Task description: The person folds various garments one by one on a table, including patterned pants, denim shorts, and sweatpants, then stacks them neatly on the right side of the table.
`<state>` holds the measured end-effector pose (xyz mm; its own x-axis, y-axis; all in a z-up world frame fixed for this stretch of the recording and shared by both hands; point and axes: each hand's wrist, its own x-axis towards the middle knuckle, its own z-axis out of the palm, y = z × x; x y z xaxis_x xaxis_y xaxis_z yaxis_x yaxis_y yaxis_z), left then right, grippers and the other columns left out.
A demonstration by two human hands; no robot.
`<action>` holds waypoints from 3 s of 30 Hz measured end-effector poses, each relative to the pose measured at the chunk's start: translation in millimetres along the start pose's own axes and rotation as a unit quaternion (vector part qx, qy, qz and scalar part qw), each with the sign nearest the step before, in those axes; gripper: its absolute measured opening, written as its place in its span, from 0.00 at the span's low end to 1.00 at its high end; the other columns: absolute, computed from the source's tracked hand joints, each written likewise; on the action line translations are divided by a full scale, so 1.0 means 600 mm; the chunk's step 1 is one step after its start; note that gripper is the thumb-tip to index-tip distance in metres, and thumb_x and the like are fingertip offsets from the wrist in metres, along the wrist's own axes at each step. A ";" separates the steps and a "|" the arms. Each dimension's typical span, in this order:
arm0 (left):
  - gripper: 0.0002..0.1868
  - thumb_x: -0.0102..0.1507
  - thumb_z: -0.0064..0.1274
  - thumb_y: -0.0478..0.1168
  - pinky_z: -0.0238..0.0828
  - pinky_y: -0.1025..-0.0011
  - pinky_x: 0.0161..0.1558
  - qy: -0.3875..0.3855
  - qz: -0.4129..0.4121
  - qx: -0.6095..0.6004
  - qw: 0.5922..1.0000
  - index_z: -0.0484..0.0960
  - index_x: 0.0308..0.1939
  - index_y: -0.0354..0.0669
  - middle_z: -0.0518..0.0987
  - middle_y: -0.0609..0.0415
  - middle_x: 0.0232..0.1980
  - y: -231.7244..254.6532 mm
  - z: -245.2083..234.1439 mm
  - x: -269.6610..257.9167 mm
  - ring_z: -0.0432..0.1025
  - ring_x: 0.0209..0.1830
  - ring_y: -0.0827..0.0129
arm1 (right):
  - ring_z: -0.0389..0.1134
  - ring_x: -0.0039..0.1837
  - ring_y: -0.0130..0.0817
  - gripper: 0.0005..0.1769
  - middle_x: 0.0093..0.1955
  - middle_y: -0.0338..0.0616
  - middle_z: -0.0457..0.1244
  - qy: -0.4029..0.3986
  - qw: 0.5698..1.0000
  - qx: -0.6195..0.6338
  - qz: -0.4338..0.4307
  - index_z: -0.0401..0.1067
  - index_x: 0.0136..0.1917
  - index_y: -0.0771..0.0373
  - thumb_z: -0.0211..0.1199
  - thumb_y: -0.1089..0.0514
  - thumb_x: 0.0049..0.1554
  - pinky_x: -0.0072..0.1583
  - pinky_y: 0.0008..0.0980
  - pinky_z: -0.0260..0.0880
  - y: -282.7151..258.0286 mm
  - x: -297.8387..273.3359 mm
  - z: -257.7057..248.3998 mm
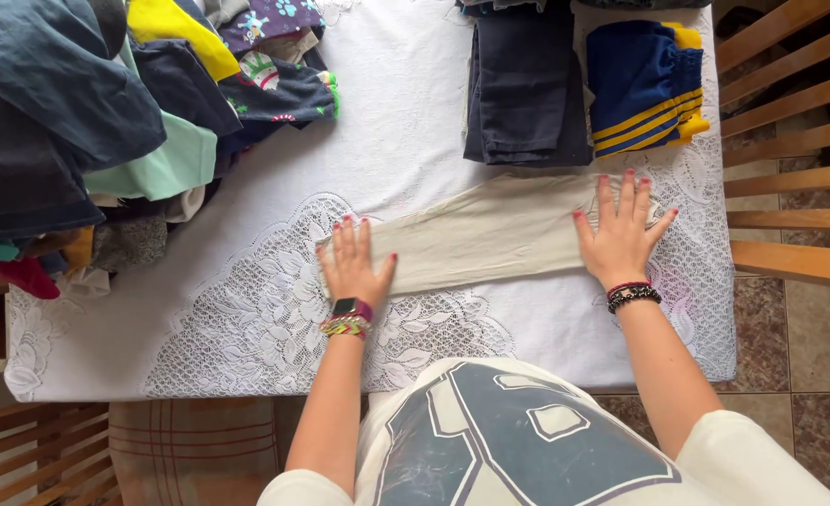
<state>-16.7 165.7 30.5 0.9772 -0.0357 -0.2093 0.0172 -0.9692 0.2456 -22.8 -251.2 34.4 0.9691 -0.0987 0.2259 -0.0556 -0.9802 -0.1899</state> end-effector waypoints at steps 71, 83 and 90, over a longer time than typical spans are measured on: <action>0.46 0.57 0.69 0.54 0.76 0.56 0.52 -0.207 -0.257 -0.577 0.747 0.59 0.71 0.52 0.69 0.44 0.64 0.142 0.079 0.050 0.72 0.57 0.50 | 0.60 0.74 0.60 0.50 0.71 0.68 0.60 -0.315 0.783 0.434 0.316 0.61 0.73 0.69 0.73 0.39 0.48 0.72 0.56 0.60 -0.213 0.063 -0.152; 0.17 0.64 0.54 0.44 0.72 0.73 0.41 -0.245 -0.149 -0.605 0.743 0.79 0.56 0.46 0.85 0.51 0.47 0.146 0.004 0.028 0.79 0.42 0.68 | 0.59 0.75 0.41 0.44 0.71 0.48 0.62 0.040 0.612 0.681 0.400 0.60 0.73 0.58 0.73 0.37 0.53 0.73 0.51 0.56 -0.096 0.154 -0.296; 0.17 0.64 0.54 0.43 0.72 0.73 0.42 -0.262 -0.157 -0.618 0.724 0.79 0.56 0.45 0.85 0.49 0.50 0.153 -0.024 0.018 0.81 0.43 0.66 | 0.68 0.65 0.46 0.40 0.64 0.53 0.62 0.147 0.538 0.696 0.453 0.56 0.70 0.64 0.76 0.45 0.59 0.65 0.48 0.74 0.078 0.208 -0.004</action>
<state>-1.3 79.7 64.5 0.6755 -0.2619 -0.6892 0.7137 -0.0025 0.7005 95.1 -310.0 55.8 0.6041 -0.6511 -0.4596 -0.0415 0.5502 -0.8340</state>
